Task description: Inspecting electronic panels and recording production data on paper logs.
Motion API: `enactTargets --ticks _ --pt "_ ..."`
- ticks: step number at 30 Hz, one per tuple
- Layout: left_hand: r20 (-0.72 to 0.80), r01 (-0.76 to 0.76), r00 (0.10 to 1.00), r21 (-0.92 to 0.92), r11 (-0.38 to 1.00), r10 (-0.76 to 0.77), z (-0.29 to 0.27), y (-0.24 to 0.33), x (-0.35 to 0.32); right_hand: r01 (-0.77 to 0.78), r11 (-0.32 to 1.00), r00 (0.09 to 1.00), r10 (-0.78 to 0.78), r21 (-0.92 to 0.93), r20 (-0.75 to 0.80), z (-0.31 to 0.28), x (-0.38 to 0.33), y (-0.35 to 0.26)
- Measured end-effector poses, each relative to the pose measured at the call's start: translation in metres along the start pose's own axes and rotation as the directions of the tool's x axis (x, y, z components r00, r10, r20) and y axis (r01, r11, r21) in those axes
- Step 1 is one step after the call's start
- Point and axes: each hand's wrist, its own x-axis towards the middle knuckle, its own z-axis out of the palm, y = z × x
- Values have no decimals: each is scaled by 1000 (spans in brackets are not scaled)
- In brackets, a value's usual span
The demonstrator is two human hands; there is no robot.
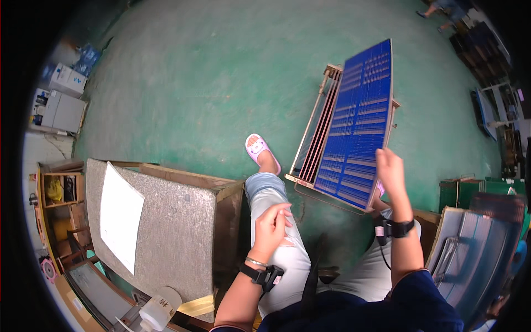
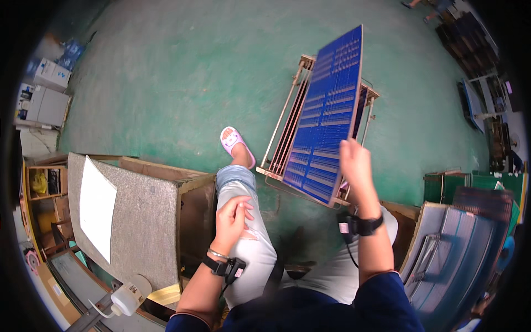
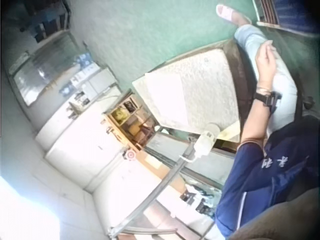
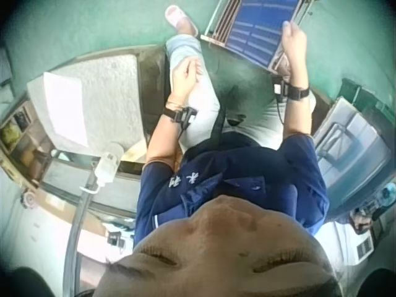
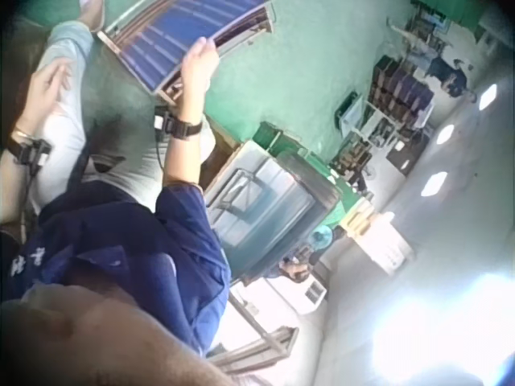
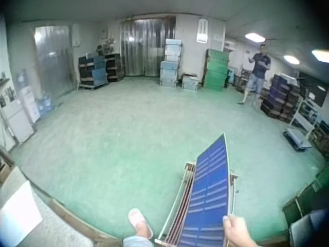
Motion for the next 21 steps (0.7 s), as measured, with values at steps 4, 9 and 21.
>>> enactTargets --ticks 4,9,21 --pt "82 207 978 -265 942 -192 1 7 0 -147 792 984 58 592 167 -95 -50 18" --pt "468 388 882 -647 656 -60 22 62 -24 -130 589 983 -29 797 182 -154 -117 23" --pt "271 118 959 -652 749 84 36 133 -114 -53 358 998 -11 932 61 -160 -207 26"
